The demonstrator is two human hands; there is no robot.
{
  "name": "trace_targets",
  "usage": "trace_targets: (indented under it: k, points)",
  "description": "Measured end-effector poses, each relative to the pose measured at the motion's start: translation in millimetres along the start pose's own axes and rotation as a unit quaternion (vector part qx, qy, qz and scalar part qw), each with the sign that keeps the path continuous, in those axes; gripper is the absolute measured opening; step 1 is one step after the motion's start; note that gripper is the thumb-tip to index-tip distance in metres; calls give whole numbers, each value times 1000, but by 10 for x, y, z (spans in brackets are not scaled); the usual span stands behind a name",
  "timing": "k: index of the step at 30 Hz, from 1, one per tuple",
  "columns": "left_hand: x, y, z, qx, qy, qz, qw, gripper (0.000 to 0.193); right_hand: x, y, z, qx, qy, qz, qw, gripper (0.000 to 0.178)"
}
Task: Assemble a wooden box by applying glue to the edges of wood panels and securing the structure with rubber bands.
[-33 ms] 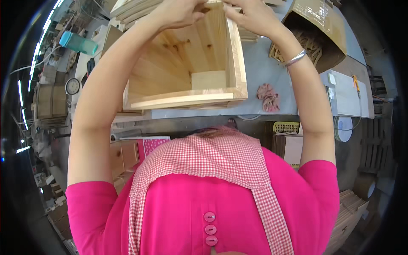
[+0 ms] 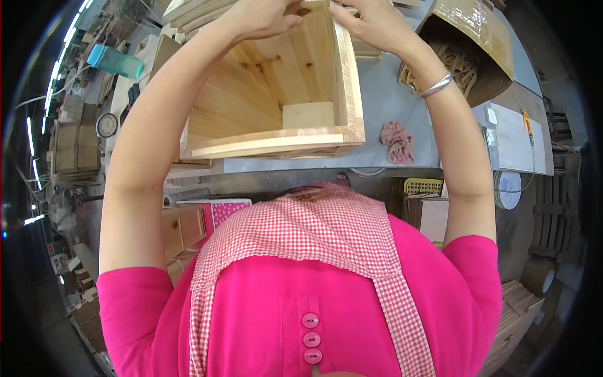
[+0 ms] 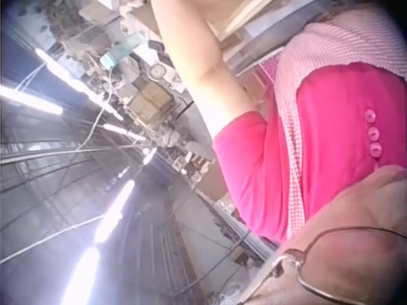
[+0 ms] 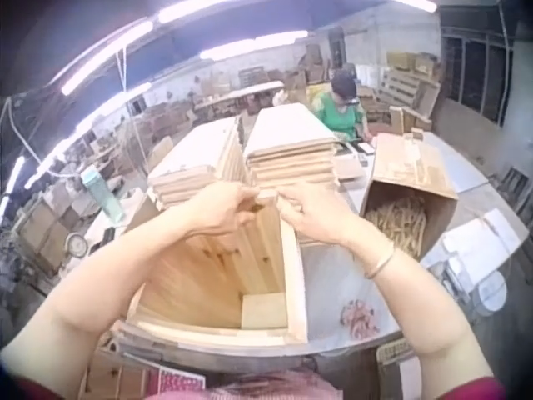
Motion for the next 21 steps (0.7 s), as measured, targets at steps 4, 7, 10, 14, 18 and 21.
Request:
trace_targets:
  k: [4,7,10,14,18,21]
  points:
    - [-99,-24,34,7,24,-41,999,54,-348,-132,-49,191,101,75,974,51]
    - [-355,-209,-48,-87,139,102,981,50,-770,-288,-40,278,133,105,945,51]
    - [-828,-321,-322,-103,227,79,965,52,-1241,-362,86,437,93,221,867,57]
    - [-1639,-946,-95,-351,304,-177,868,51,-1448,-549,28,489,22,205,848,68]
    - [-2052,-1045,208,-337,297,-275,850,53,-1339,-948,-84,425,-32,102,899,95]
    - [-1987,-1000,520,-590,251,-213,738,56,-1351,-911,-7,481,-24,145,865,94]
Point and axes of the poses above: each hand's wrist, its own x-axis towards the middle knuckle, its own z-axis out of the palm, y = z × x, the point moved 9 cm from there along x, towards the middle knuckle, and after that the axes turned 14 degrees about -x, right-handed, at the moved point
